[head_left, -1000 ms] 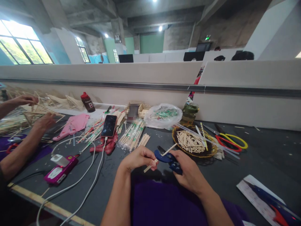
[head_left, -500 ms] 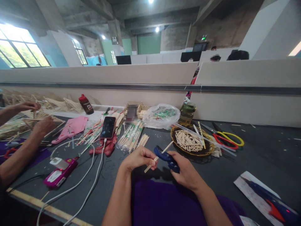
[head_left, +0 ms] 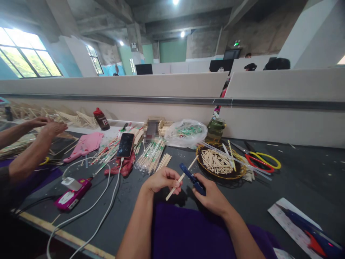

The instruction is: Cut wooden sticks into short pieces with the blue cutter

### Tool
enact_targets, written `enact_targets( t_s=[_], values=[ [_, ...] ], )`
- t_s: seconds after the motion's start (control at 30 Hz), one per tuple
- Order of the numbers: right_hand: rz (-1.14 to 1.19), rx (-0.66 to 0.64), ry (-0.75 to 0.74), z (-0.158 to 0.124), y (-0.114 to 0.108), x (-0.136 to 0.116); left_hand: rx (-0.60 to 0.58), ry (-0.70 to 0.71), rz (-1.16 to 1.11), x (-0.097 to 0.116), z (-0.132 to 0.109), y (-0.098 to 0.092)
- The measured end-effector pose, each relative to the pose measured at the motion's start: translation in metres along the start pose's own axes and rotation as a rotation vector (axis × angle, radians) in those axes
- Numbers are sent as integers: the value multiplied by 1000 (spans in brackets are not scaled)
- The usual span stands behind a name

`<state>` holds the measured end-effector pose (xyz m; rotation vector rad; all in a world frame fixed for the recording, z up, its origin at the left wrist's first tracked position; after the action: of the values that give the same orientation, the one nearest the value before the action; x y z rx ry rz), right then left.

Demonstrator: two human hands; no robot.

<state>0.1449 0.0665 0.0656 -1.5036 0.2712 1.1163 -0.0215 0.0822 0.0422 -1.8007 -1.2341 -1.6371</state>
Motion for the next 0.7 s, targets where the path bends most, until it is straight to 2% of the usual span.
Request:
enact_targets(
  t_s=[0.37, 0.7],
  values=[
    [14, -36, -29, 4, 3, 5, -10, 4, -93, -10, 6, -4],
    [-35, -44, -24, 4, 6, 7, -14, -7, -90, -11, 2, -9]
  ],
)
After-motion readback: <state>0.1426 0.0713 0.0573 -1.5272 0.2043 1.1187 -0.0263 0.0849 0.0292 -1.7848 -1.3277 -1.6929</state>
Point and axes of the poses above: each hand's wrist, its own z-axis towards the middle knuckle, its own y-axis out of the palm, x = y × z, the point moved 6 cm from there along z, towards the middle knuckle, and after that the axes turned 2 degrees about -z, right-handed, at the moved point
